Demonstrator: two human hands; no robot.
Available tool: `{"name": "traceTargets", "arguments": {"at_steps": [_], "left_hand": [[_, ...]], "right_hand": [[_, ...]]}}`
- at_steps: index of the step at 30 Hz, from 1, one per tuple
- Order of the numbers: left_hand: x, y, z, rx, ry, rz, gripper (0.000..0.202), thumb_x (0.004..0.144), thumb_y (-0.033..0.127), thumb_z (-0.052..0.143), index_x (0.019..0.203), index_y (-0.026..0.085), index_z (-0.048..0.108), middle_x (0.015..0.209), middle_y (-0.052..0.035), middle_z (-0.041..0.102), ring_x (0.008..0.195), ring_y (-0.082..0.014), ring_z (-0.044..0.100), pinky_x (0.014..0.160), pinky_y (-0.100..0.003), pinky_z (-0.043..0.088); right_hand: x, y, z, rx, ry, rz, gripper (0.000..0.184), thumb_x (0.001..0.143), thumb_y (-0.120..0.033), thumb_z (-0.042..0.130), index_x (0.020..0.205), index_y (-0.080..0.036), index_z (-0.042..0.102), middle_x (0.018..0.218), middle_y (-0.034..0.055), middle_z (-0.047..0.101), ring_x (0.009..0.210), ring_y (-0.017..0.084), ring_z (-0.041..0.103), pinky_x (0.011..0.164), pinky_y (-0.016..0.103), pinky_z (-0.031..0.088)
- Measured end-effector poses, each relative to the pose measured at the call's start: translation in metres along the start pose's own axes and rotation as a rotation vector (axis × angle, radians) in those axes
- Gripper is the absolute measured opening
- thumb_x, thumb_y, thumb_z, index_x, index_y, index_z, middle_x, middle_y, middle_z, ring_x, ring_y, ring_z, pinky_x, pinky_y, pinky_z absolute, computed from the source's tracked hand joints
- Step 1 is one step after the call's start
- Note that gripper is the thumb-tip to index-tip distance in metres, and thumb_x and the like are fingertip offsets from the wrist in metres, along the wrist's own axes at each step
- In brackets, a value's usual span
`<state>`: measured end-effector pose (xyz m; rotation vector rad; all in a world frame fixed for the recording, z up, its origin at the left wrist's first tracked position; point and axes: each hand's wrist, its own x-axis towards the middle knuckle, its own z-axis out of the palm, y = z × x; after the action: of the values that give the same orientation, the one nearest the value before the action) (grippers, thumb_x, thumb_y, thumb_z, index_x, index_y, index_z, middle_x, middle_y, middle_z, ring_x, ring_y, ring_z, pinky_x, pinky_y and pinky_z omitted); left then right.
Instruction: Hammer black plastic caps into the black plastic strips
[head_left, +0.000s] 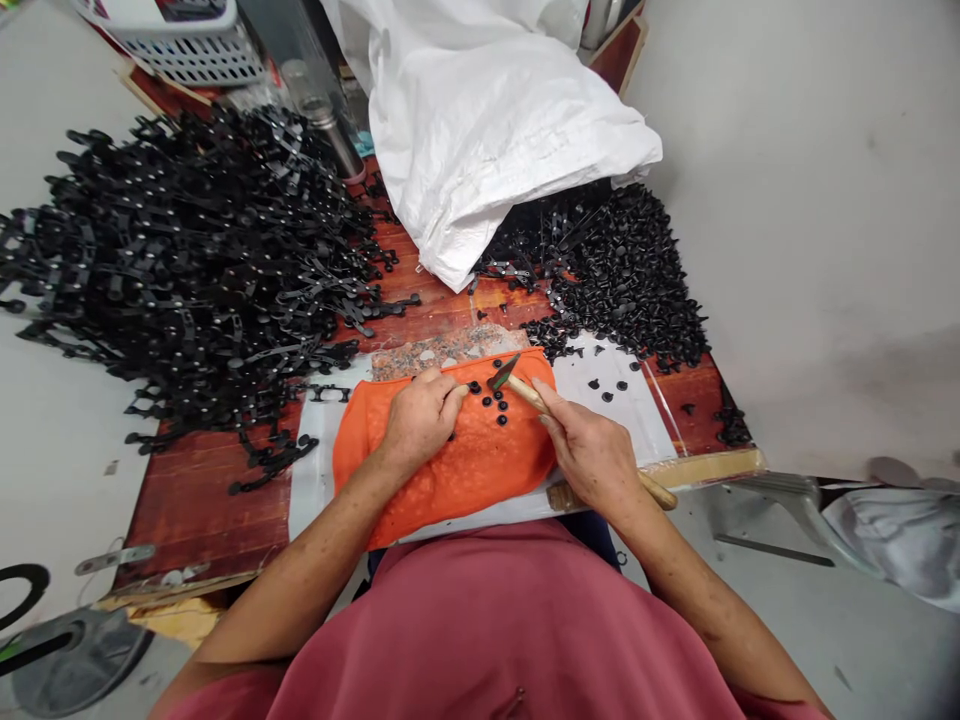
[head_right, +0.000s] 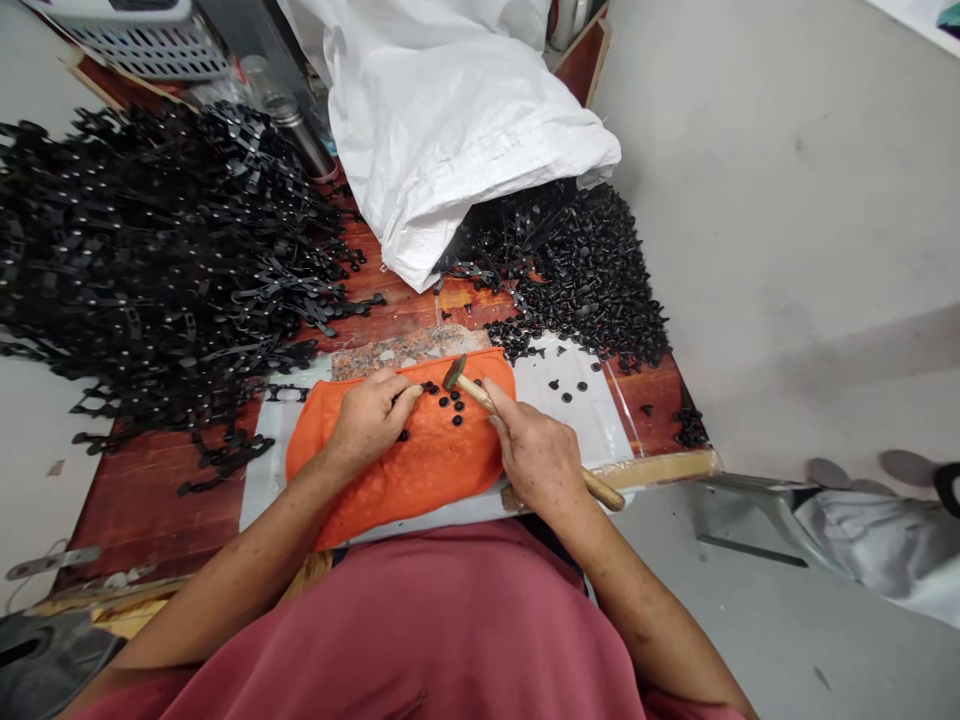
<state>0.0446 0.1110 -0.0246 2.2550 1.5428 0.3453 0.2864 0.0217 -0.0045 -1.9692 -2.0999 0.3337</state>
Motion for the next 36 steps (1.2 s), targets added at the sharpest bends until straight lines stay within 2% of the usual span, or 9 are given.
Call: {"name": "traceTargets", "arguments": {"at_steps": [7, 10, 13, 18, 23, 27, 31, 34, 36], "left_hand": [[-0.001, 0.000, 0.000, -0.038, 0.016, 0.042, 0.033, 0.101, 0.032, 0.050, 0.080, 0.018, 0.070, 0.082, -0.0052, 0.061, 0.079, -0.0184, 0.058, 0.073, -0.029, 0.044], [-0.001, 0.002, 0.000, -0.041, 0.028, 0.050, 0.033, 0.101, 0.032, 0.051, 0.078, 0.017, 0.070, 0.083, -0.0059, 0.062, 0.081, -0.0183, 0.059, 0.075, -0.029, 0.045], [-0.001, 0.002, -0.001, -0.030, 0.033, 0.048, 0.032, 0.101, 0.031, 0.051, 0.080, 0.017, 0.071, 0.084, -0.0066, 0.063, 0.083, -0.0190, 0.060, 0.077, -0.029, 0.046], [0.001, 0.000, -0.004, -0.019, -0.021, 0.024, 0.030, 0.100, 0.029, 0.053, 0.078, 0.018, 0.070, 0.080, -0.0053, 0.063, 0.077, -0.0186, 0.060, 0.071, -0.029, 0.045], [0.001, 0.002, -0.005, -0.013, -0.017, 0.020, 0.030, 0.100, 0.029, 0.054, 0.077, 0.018, 0.070, 0.081, -0.0055, 0.064, 0.078, -0.0189, 0.060, 0.072, -0.030, 0.045], [0.001, 0.003, -0.004, 0.012, -0.022, 0.006, 0.028, 0.100, 0.028, 0.054, 0.080, 0.017, 0.072, 0.081, -0.0060, 0.064, 0.077, -0.0192, 0.060, 0.070, -0.029, 0.044], [0.001, 0.005, -0.004, 0.004, -0.021, 0.006, 0.028, 0.100, 0.027, 0.054, 0.081, 0.018, 0.072, 0.080, -0.0054, 0.064, 0.077, -0.0185, 0.060, 0.072, -0.028, 0.044], [0.001, 0.004, -0.005, 0.018, -0.029, -0.012, 0.026, 0.099, 0.028, 0.055, 0.082, 0.018, 0.073, 0.081, -0.0059, 0.064, 0.077, -0.0188, 0.060, 0.070, -0.029, 0.043], [0.001, 0.003, -0.004, 0.032, -0.035, -0.018, 0.028, 0.099, 0.029, 0.054, 0.080, 0.018, 0.071, 0.080, -0.0061, 0.063, 0.076, -0.0191, 0.060, 0.070, -0.029, 0.043]], "right_hand": [[0.007, -0.009, -0.015, 0.027, 0.030, -0.036, 0.049, 0.107, -0.029, 0.043, 0.156, -0.031, 0.048, 0.107, 0.0036, 0.078, 0.081, 0.016, 0.071, 0.067, 0.026, 0.047], [0.008, -0.013, -0.021, 0.034, 0.075, -0.068, 0.049, 0.108, -0.032, 0.041, 0.157, -0.030, 0.047, 0.102, 0.0028, 0.077, 0.079, 0.016, 0.070, 0.066, 0.025, 0.046], [0.008, -0.016, -0.020, 0.028, 0.080, -0.090, 0.050, 0.109, -0.033, 0.038, 0.159, -0.031, 0.043, 0.099, 0.0023, 0.077, 0.080, 0.015, 0.070, 0.067, 0.025, 0.046], [0.012, -0.015, -0.015, -0.098, -0.043, -0.069, 0.049, 0.108, -0.030, 0.041, 0.156, -0.033, 0.048, 0.094, 0.0020, 0.076, 0.071, 0.017, 0.068, 0.060, 0.027, 0.044], [0.014, -0.019, -0.019, -0.095, 0.034, -0.052, 0.052, 0.110, -0.030, 0.034, 0.161, -0.032, 0.039, 0.103, 0.0045, 0.076, 0.079, 0.016, 0.069, 0.065, 0.026, 0.044], [0.016, -0.023, -0.016, -0.207, -0.136, -0.048, 0.053, 0.108, -0.030, 0.038, 0.161, -0.034, 0.040, 0.096, 0.0035, 0.076, 0.068, 0.017, 0.067, 0.056, 0.028, 0.038], [0.016, -0.023, -0.015, -0.191, -0.108, -0.020, 0.055, 0.109, -0.030, 0.035, 0.163, -0.033, 0.034, 0.104, 0.0054, 0.076, 0.080, 0.017, 0.070, 0.062, 0.026, 0.040], [0.015, -0.024, -0.017, -0.226, -0.199, -0.031, 0.058, 0.107, -0.026, 0.037, 0.163, -0.036, 0.034, 0.100, 0.0039, 0.076, 0.072, 0.017, 0.069, 0.059, 0.027, 0.038], [0.016, -0.024, -0.019, -0.228, -0.189, -0.038, 0.056, 0.107, -0.029, 0.037, 0.163, -0.036, 0.034, 0.099, 0.0043, 0.076, 0.072, 0.017, 0.069, 0.059, 0.027, 0.038]]}}
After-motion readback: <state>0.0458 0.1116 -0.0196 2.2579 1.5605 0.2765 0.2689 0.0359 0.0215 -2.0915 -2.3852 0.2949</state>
